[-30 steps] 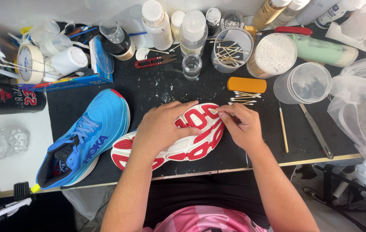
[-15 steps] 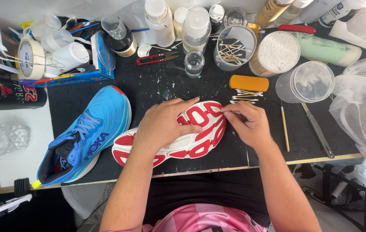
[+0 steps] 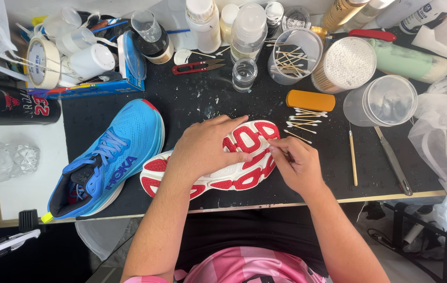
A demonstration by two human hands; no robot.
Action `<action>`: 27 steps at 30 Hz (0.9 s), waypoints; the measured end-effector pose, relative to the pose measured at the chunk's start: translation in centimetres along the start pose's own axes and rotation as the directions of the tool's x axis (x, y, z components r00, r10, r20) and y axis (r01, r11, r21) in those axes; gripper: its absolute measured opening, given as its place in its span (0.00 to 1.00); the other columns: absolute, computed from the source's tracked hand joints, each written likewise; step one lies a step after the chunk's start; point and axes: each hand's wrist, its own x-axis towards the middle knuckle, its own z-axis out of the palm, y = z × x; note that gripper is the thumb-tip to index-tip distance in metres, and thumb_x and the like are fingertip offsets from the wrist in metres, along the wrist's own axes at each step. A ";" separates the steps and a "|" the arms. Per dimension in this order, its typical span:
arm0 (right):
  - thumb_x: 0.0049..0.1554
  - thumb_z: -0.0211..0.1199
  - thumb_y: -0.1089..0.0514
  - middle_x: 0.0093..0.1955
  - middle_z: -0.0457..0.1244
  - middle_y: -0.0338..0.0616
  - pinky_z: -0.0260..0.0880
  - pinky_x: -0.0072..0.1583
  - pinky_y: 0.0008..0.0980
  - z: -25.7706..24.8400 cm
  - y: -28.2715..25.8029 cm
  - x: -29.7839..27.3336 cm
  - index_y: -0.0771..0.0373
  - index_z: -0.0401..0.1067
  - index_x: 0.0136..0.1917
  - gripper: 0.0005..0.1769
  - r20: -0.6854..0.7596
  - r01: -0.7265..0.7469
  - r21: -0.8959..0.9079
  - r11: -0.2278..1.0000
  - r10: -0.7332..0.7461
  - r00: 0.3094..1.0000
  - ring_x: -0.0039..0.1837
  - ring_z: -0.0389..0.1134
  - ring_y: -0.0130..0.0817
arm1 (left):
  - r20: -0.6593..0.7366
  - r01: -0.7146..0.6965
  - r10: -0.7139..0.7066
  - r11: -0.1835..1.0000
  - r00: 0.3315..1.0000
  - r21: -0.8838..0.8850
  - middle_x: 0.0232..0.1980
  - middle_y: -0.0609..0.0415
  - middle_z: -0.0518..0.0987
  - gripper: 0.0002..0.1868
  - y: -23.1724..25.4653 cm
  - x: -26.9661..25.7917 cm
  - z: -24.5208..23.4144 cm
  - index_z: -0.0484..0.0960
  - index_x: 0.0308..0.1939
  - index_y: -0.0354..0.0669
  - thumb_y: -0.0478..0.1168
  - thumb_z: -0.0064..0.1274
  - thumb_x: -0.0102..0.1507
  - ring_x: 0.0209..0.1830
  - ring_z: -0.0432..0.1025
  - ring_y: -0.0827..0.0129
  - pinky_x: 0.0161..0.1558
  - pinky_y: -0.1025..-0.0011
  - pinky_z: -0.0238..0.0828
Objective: The person paints the white midsole of a blue HOKA sneaker with red paint using a small brush. They carefully fill in the recessed areas of the sole pattern, occasionally rotating the shoe to access different sections. The person also uses a cotton swab to clean up excess paint from the edges.
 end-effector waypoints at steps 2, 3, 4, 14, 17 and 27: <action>0.60 0.65 0.68 0.38 0.67 0.38 0.61 0.38 0.22 -0.2 0.0 -0.3 0.65 0.76 0.51 0.06 -0.005 -0.016 0.024 1.000 0.016 1.000 0.35 0.63 0.20 | -0.029 -0.036 0.036 0.999 0.999 0.017 0.51 0.59 0.82 0.50 0.1 -0.1 -0.1 0.73 0.69 0.58 0.67 0.66 0.44 0.50 0.78 0.66 0.55 0.59 0.70; 0.60 0.65 0.68 0.39 0.68 0.37 0.62 0.38 0.22 -0.3 0.0 -0.4 0.65 0.76 0.51 0.06 -0.008 -0.025 0.034 0.999 0.025 1.000 0.36 0.63 0.20 | -0.042 -0.054 0.055 0.998 0.998 0.025 0.52 0.59 0.81 0.51 0.2 -0.2 -0.2 0.73 0.68 0.56 0.68 0.67 0.44 0.51 0.78 0.65 0.55 0.59 0.70; 0.60 0.65 0.68 0.39 0.68 0.38 0.61 0.38 0.22 -0.4 0.0 -0.3 0.65 0.76 0.52 0.07 0.000 -0.006 0.011 1.000 0.006 1.000 0.36 0.63 0.20 | -0.039 -0.052 0.053 0.998 0.998 0.022 0.51 0.59 0.82 0.51 0.2 -0.2 -0.2 0.73 0.68 0.57 0.68 0.67 0.44 0.50 0.78 0.65 0.56 0.59 0.69; 0.65 0.66 0.66 0.45 0.68 0.42 0.65 0.42 0.24 -1.1 -3.6 5.8 0.64 0.78 0.56 0.05 -0.164 0.157 -0.182 0.971 -0.188 0.968 0.40 0.66 0.24 | -0.067 -0.057 0.060 0.997 0.996 0.057 0.50 0.58 0.81 0.50 0.3 -0.6 -0.1 0.74 0.68 0.55 0.66 0.67 0.45 0.51 0.77 0.64 0.55 0.58 0.70; 0.64 0.67 0.67 0.43 0.67 0.44 0.65 0.42 0.29 -1.0 -4.6 9.1 0.65 0.78 0.54 0.04 -0.168 0.209 -0.213 0.955 -0.246 0.954 0.38 0.65 0.30 | -0.073 -0.055 0.059 0.997 0.996 0.048 0.51 0.57 0.81 0.49 0.2 -0.7 -0.1 0.74 0.68 0.55 0.66 0.67 0.45 0.50 0.78 0.64 0.55 0.58 0.70; 0.61 0.64 0.66 0.45 0.70 0.49 0.70 0.50 0.44 -0.1 -4.6 15.1 0.65 0.77 0.47 0.02 0.118 0.321 -0.439 0.839 -0.300 0.947 0.49 0.71 0.50 | -0.086 -0.085 0.088 0.996 0.992 0.034 0.56 0.57 0.81 0.49 -0.2 -0.7 0.0 0.75 0.68 0.53 0.66 0.67 0.46 0.52 0.77 0.61 0.57 0.57 0.69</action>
